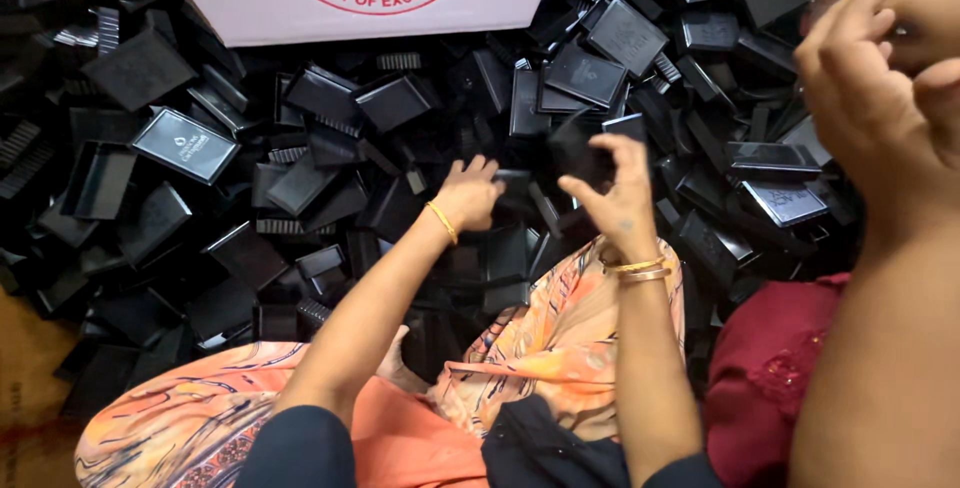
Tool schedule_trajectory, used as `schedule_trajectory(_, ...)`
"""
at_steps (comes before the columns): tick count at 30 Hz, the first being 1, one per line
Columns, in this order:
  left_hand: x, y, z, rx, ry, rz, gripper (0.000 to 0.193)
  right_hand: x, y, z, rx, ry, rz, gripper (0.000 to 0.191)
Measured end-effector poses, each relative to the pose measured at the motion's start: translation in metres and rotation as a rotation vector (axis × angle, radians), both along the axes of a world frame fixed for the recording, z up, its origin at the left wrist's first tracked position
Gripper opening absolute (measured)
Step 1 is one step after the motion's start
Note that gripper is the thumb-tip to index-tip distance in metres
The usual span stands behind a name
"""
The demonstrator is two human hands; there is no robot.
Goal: The person sits on the floor and repeatedly picks up small black plastic components from a large pile, inspects them by turning them over, and places them into a cardboard box. Other workers are visible nearby doing the same.
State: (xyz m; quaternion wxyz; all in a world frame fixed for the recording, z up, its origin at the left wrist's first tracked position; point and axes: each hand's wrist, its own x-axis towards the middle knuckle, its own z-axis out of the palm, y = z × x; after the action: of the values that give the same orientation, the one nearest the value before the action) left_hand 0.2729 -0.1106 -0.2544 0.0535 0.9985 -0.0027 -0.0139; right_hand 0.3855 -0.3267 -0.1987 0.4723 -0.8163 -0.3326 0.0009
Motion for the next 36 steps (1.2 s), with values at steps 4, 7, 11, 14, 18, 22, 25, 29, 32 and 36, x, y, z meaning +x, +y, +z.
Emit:
schedule_trajectory(4,0.017,0.027,0.024,-0.129,0.363,0.195,0.032,0.002,0.002,0.006,0.096,0.026,-0.113,0.07)
schedule_trajectory(7,0.032,0.056,0.032,-0.027,-0.166,0.439,0.034,0.007,0.007,0.006,0.233,0.097,-0.064,0.077)
schedule_trajectory(11,0.024,0.088,0.037,0.499,-0.288,0.676,0.039,0.007,0.007,0.002,0.569,0.342,0.067,0.091)
schedule_trajectory(14,0.003,0.091,0.056,0.117,-0.138,0.73,0.062,0.001,0.011,0.001,0.655,0.651,0.167,0.097)
schedule_trajectory(18,-0.021,0.048,0.089,-0.931,-0.512,0.451,0.095,-0.015,0.03,0.003,0.57,0.797,0.5,0.092)
schedule_trajectory(22,-0.025,-0.018,0.097,-0.868,-1.037,0.202,0.096,-0.032,0.035,0.008,0.513,0.825,0.745,0.088)
schedule_trajectory(25,-0.02,-0.044,0.091,-1.901,-1.125,0.298,0.1,-0.039,0.035,0.012,0.559,0.863,0.773,0.089)
schedule_trajectory(29,-0.027,-0.048,0.075,-1.476,-0.933,0.251,0.089,-0.035,0.033,0.014,0.859,1.016,0.658,0.096)
schedule_trajectory(32,-0.045,-0.043,0.067,-1.147,-0.779,0.296,0.076,-0.027,0.031,0.014,0.956,1.063,0.633,0.095)
schedule_trajectory(36,-0.07,-0.034,0.069,-1.062,-0.555,0.296,0.086,-0.025,0.029,0.009,0.814,0.914,0.692,0.095)
